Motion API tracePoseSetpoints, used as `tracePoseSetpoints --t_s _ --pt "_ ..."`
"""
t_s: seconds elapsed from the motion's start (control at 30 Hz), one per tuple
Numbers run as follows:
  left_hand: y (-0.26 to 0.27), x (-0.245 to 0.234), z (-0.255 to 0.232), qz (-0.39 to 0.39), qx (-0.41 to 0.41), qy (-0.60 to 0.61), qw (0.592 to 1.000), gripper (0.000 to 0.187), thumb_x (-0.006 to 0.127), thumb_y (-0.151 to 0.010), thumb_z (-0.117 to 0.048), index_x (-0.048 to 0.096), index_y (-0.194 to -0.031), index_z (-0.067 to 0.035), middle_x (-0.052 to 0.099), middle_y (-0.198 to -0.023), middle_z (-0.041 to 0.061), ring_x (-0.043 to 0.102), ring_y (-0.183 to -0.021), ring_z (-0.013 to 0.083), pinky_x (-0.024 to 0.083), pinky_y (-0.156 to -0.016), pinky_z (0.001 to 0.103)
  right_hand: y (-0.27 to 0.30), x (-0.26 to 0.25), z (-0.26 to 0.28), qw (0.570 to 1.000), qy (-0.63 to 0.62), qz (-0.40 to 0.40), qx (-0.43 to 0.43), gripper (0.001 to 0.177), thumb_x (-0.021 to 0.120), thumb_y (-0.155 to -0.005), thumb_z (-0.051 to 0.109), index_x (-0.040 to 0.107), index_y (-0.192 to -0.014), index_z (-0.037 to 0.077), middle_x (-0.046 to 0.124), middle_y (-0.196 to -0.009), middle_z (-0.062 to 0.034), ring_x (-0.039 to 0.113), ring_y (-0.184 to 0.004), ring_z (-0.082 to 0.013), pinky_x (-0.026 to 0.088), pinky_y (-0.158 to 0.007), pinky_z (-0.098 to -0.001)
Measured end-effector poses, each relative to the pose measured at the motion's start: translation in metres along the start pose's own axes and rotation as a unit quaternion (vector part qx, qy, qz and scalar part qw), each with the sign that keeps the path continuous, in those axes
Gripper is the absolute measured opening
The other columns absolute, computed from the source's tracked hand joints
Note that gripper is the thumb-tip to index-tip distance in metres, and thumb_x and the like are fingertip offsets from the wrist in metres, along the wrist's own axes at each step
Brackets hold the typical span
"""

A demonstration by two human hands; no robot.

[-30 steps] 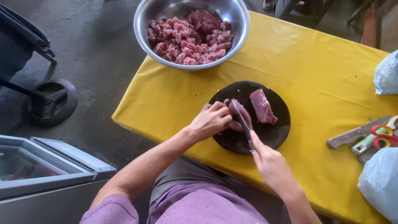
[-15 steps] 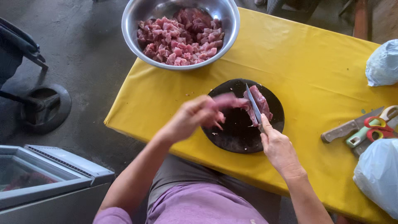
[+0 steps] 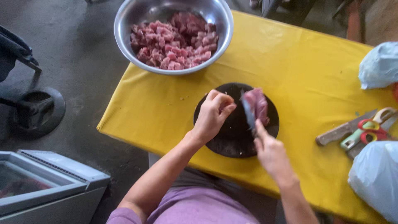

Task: The person cuts raw meat into small pieces on a black cutting board using a knife. The cut pieces are placed into a metal bowl. A second person briefly assists by moving a pile of cut meat aside.

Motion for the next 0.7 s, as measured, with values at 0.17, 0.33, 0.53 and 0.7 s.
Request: tracePoseSetpoints --t_s 0.17,0.33,0.53,0.7 --pt "0.012 -0.007 0.003 0.120 -0.010 -0.165 0.979 0.045 0.080 -0.083 -0.015 0.077 -0.127 -0.019 0.056 -0.115 0.019 0.058 -0.098 0.0396 0.051 -0.088 0.045 -0.005 -0.024 -0.007 0.999 0.004 -0.019 0.049 0.057 0.060 -0.097 0.012 0.048 -0.152 0.011 0.067 -0.103 -0.0335 0.068 -0.093 -0.0483 0.054 -0.079 -0.0516" --pt "0.023 -0.017 0.002 0.089 -0.006 -0.286 0.954 0.033 0.085 -0.072 -0.025 0.074 -0.099 -0.010 0.057 -0.121 0.015 0.055 -0.112 0.0403 0.043 -0.089 0.059 0.039 -0.031 0.021 0.997 -0.074 0.000 -0.008 0.058 0.061 -0.093 0.011 0.049 -0.150 0.009 0.070 -0.106 -0.0285 0.073 -0.090 -0.0409 0.057 -0.077 -0.0442" --pt "0.009 0.012 0.022 0.047 0.075 -0.230 0.969 0.021 0.079 -0.083 -0.015 0.070 -0.099 -0.006 0.063 -0.113 0.008 0.061 -0.105 0.0293 0.052 -0.089 0.043 0.040 -0.011 0.048 0.995 -0.023 0.092 0.015 0.063 0.063 -0.091 0.014 0.045 -0.152 0.015 0.071 -0.099 -0.0232 0.071 -0.085 -0.0414 0.054 -0.075 -0.0483" --pt "0.012 0.019 0.037 0.017 0.102 -0.173 0.979 0.010 0.076 -0.086 -0.007 0.068 -0.093 -0.008 0.066 -0.107 0.005 0.063 -0.097 0.0266 0.054 -0.085 0.038 0.027 -0.003 0.047 0.991 0.044 0.113 0.046 0.065 0.062 -0.093 0.015 0.045 -0.156 0.019 0.070 -0.097 -0.0208 0.068 -0.083 -0.0433 0.053 -0.072 -0.0513"
Point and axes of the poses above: each hand's wrist, its own y-axis away from the middle knuckle, its own x-axis out of the palm, z = x × y, the point moved 2 cm from there along -y, towards the middle knuckle
